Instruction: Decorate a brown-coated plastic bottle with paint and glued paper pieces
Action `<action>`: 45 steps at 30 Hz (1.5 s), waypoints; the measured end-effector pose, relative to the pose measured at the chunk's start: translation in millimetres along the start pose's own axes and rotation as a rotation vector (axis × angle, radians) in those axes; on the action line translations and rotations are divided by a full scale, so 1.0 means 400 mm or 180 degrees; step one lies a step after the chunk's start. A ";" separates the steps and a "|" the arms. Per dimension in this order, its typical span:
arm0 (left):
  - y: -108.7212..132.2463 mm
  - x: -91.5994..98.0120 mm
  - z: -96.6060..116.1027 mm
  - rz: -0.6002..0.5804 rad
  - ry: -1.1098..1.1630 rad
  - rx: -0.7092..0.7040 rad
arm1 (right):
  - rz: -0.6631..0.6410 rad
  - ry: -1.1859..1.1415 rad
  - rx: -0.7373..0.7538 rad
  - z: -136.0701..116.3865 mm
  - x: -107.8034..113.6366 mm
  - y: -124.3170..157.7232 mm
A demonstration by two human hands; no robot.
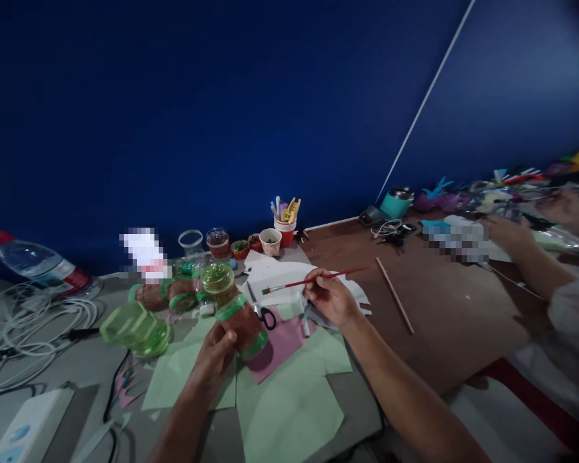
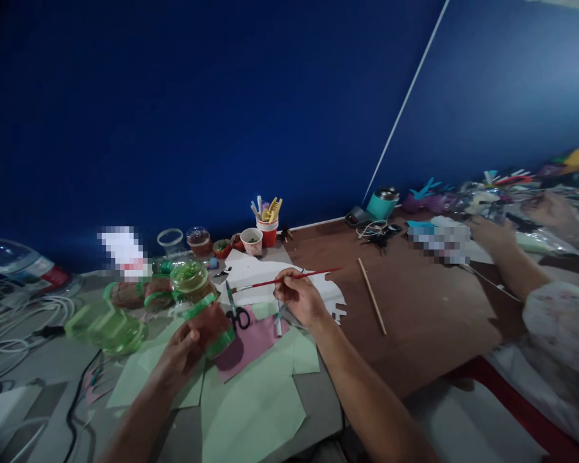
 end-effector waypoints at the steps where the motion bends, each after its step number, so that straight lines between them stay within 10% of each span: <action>1: 0.000 -0.001 0.000 -0.0009 0.0013 -0.0002 | 0.0031 0.0051 0.0022 -0.001 0.003 -0.001; 22: -0.005 0.014 0.036 0.0107 -0.0263 -0.0622 | 0.0509 0.1237 0.0606 -0.102 -0.080 0.006; 45: -0.008 0.033 0.049 0.0118 -0.0528 -0.0645 | 0.0629 0.4347 0.0303 0.043 -0.235 -0.459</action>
Point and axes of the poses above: each hand's wrist, its own y-axis away from the middle knuckle, its own x-axis out of the back of the hand, z = x × y, the point moved 9 cm from there along -y, towards the middle knuckle, and after that the axes turned 1 degree about -y, right-handed, at the moved point
